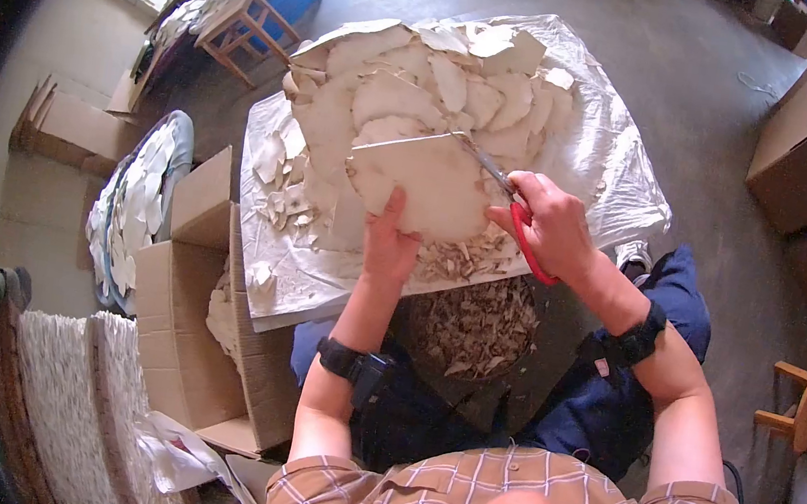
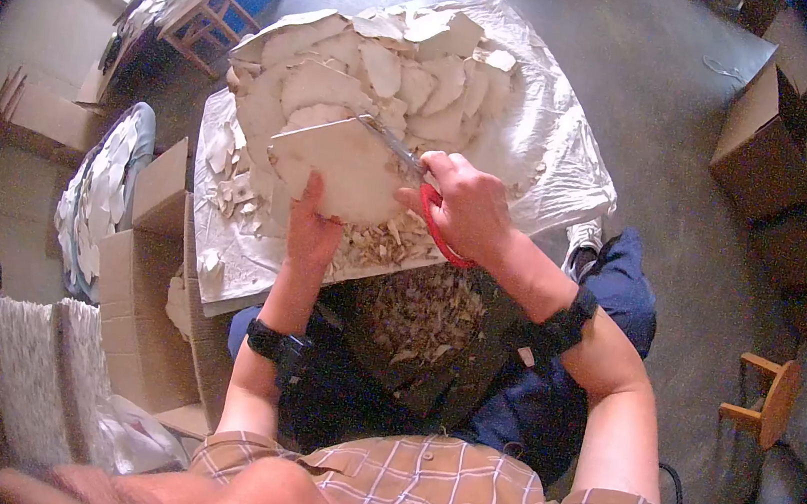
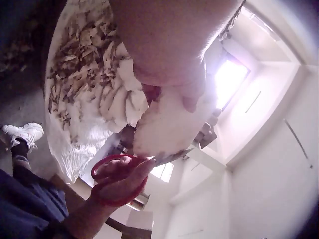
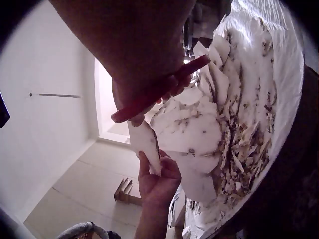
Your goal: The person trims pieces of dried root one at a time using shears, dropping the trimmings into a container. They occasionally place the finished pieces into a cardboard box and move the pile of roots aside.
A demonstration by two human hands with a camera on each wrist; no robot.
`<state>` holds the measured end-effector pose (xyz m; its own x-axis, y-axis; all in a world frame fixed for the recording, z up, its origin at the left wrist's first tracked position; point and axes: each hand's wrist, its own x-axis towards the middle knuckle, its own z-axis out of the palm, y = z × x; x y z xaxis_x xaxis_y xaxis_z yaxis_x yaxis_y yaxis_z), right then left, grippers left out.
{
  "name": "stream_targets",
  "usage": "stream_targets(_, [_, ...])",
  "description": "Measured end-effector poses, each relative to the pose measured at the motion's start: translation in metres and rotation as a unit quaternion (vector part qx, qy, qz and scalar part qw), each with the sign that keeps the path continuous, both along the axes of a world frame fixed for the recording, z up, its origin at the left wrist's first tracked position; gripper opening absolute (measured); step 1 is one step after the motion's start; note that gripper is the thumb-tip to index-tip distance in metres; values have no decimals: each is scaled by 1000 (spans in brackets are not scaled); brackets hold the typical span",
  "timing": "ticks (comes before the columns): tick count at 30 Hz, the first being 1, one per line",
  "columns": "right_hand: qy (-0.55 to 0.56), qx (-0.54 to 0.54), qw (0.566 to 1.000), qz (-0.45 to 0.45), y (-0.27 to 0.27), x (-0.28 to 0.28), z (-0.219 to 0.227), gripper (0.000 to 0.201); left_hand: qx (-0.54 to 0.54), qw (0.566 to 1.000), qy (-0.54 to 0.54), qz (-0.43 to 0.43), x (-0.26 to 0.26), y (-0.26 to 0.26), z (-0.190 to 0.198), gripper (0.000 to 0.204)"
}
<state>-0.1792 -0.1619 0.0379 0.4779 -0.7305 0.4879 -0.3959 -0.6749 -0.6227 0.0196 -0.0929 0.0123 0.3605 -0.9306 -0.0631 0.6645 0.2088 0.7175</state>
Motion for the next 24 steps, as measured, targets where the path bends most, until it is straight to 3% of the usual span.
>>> stream_targets(7, [3, 14, 1000, 12, -3, 4, -13, 38, 23, 999, -23, 0, 10, 0, -12, 47])
stream_targets(16, [-34, 70, 997, -9, -6, 10, -19, 40, 29, 999, 37, -6, 16, -3, -6, 42])
stream_targets(22, [40, 33, 999, -12, 1, 2, -10, 45, 21, 992, 91, 79, 26, -6, 8, 40])
stream_targets(24, [4, 20, 999, -32, -3, 1, -7, 45, 45, 995, -63, 59, 25, -2, 17, 34])
